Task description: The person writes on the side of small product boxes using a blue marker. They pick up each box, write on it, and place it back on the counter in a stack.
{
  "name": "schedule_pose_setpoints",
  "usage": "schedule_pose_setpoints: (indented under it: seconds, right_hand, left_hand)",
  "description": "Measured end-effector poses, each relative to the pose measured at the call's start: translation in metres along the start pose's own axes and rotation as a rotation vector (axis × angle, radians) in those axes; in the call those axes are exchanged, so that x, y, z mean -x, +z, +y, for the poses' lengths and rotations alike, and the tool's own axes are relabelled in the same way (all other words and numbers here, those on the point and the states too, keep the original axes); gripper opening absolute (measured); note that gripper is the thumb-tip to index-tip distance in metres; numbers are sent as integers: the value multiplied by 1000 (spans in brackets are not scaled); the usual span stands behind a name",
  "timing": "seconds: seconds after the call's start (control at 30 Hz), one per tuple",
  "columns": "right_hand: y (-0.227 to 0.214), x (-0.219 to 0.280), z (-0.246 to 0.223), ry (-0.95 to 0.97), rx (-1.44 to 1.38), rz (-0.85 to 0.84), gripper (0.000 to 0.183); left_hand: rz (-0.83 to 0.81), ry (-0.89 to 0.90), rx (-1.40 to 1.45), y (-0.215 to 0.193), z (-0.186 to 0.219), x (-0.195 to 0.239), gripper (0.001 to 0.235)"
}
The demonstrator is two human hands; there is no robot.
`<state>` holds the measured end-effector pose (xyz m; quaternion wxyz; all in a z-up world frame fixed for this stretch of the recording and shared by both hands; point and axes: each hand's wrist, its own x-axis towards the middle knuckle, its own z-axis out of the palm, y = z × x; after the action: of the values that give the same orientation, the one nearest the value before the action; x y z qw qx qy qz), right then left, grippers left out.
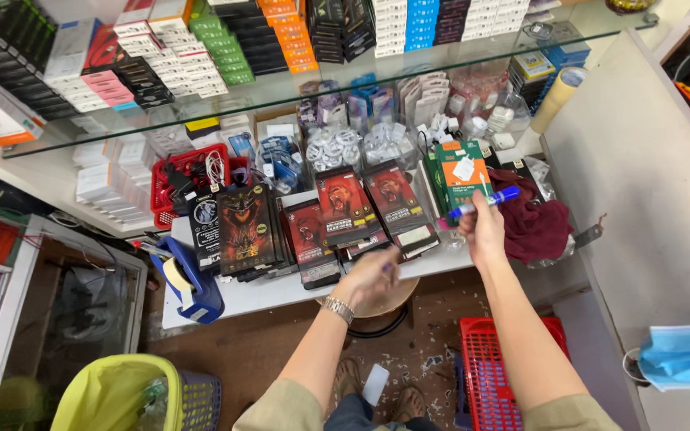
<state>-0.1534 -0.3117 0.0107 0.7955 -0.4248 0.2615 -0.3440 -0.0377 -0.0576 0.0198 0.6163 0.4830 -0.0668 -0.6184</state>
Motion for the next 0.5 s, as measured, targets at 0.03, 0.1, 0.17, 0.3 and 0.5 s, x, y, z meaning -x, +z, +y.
schedule_pose_setpoints:
  seconds: [0.03, 0.1, 0.17, 0.3, 0.5]
  right_hand:
    - [1, 8, -3, 17, 28, -24, 28]
    - [21, 23, 3, 34, 87, -80, 28]
    - [42, 44, 19, -84, 249, -79, 17]
    - [58, 63, 39, -283, 522, -103, 11]
    - [53, 61, 56, -313, 681, -52, 16]
  left_hand:
    - [261, 29, -27, -7, 0, -9, 28]
    - [367, 252, -204, -10, -8, -30, 27]
    - [569, 424, -473, -14, -21, -45, 30]
    - [878, 576, -720, 2, -38, -67, 36]
    - [852, 408, -124, 31, -37, -70, 29]
